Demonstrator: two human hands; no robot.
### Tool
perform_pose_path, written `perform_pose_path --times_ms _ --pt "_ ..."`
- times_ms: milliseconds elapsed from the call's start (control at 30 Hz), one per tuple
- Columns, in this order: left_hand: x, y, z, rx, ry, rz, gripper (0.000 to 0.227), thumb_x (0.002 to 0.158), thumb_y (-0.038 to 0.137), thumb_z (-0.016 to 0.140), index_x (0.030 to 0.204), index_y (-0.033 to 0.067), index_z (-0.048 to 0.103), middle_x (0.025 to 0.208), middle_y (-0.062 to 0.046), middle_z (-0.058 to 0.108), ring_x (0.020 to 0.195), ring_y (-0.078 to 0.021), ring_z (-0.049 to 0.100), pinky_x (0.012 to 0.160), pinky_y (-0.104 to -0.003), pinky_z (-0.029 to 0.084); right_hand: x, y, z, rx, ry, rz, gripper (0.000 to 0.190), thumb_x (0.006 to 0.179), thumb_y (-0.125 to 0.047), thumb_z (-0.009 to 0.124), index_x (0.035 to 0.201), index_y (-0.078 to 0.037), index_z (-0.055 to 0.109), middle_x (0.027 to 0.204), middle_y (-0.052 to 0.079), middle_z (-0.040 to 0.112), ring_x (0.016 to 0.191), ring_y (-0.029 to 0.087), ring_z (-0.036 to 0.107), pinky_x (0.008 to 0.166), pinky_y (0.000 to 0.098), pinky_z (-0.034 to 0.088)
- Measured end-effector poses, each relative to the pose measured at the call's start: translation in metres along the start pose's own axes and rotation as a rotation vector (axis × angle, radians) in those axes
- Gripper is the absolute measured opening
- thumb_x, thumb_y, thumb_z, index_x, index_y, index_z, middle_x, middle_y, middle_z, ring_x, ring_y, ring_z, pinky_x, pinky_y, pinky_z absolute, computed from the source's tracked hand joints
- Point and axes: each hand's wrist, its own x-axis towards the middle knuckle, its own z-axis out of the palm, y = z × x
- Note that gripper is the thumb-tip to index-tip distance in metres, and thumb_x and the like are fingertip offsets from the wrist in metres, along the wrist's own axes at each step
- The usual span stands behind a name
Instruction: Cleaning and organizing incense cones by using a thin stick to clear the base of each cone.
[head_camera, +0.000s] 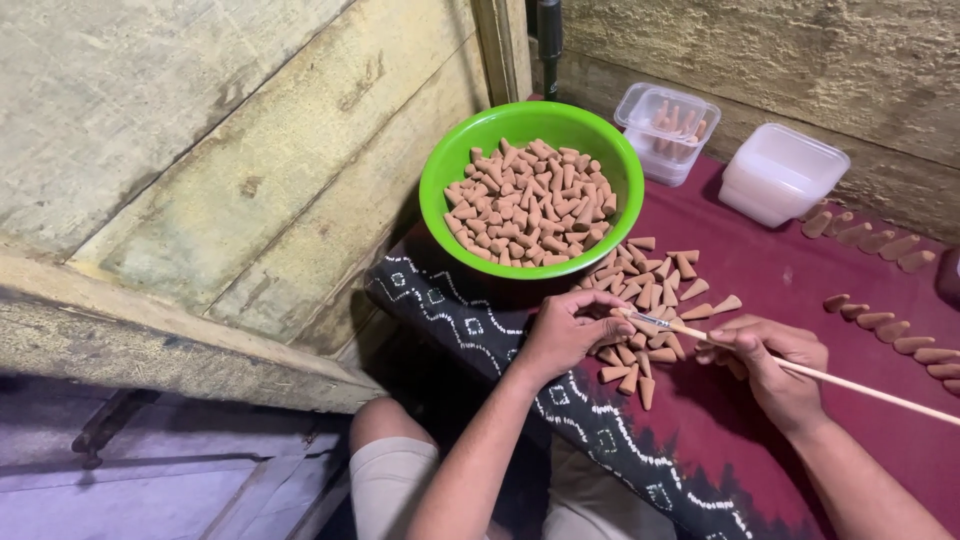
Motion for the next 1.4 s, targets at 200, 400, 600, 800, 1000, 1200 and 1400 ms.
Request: perform_pose_path --times_ms 200,400,600,800,1000,1200,1400 --pt "0.001 0.000 0.000 0.169 0.056 0.030 0.025 0.082 0.011 0.082 0.105 0.0023 0.075 0.094 -0.009 0.078 0.075 -0.0081 0.072 0.066 -0.016 0.059 -0.003 0.012 -0.008 -0.016 0.040 -0.027 0.023 0.101 -0.021 0.064 0.096 -0.001 0.073 0.088 0.016 0.075 0.071 0.023 0.078 0.062 0.0253 0.070" --pt "0.001 0.002 0.001 0.068 0.030 0.024 0.024 0.086 0.001 0.077 0.109 -0.0009 0.074 0.098 -0.016 0.077 0.084 -0.0181 0.077 0.070 -0.020 0.064 -0.002 0.010 -0.008 -0.036 0.076 -0.025 0.027 0.106 -0.026 0.059 0.096 -0.005 0.072 0.084 0.013 0.075 0.063 0.018 0.077 0.040 0.0175 0.055" --pt "-0.002 0.010 0.002 0.132 0.046 -0.005 0.038 0.083 0.008 0.079 0.120 0.0041 0.073 0.111 -0.014 0.077 0.092 -0.0141 0.074 0.081 -0.023 0.065 -0.004 0.015 -0.012 -0.120 0.063 0.009 0.038 0.107 -0.035 0.055 0.089 -0.007 0.073 0.069 0.008 0.072 0.047 0.012 0.067 0.035 0.0165 0.048" --pt "-0.004 0.015 0.004 0.124 -0.034 0.057 0.037 0.095 -0.005 0.062 0.129 0.0087 0.063 0.120 -0.013 0.074 0.122 -0.0214 0.070 0.098 -0.030 0.061 0.002 0.007 -0.006 -0.156 0.093 0.051 0.046 0.107 -0.022 0.053 0.071 0.004 0.067 0.062 0.015 0.067 0.039 0.019 0.058 0.034 0.0244 0.049" --pt "-0.001 0.010 0.003 0.042 -0.103 0.052 0.044 0.099 -0.011 0.049 0.140 0.0064 0.054 0.131 -0.017 0.070 0.111 -0.0212 0.072 0.094 -0.028 0.061 0.008 0.001 -0.004 -0.091 -0.045 0.003 0.031 0.103 -0.023 0.057 0.092 -0.001 0.076 0.077 0.014 0.076 0.049 0.017 0.069 0.036 0.0187 0.053" --pt "0.000 0.004 0.001 0.072 -0.107 0.125 0.043 0.098 -0.008 0.055 0.138 0.0058 0.056 0.123 -0.016 0.072 0.103 -0.0186 0.073 0.101 -0.030 0.057 0.014 -0.011 0.005 0.018 -0.042 -0.056 0.031 0.105 -0.024 0.056 0.099 0.001 0.073 0.093 0.019 0.076 0.081 0.024 0.080 0.055 0.0218 0.066" --pt "0.018 -0.032 -0.007 -0.031 0.018 0.224 0.041 0.090 0.000 0.075 0.130 0.0052 0.067 0.100 -0.014 0.075 0.079 -0.0144 0.073 0.062 -0.024 0.065 0.009 0.008 -0.005 0.039 0.096 -0.008 0.043 0.107 -0.029 0.055 0.085 0.003 0.076 0.070 0.019 0.074 0.041 0.019 0.065 0.031 0.0242 0.047"
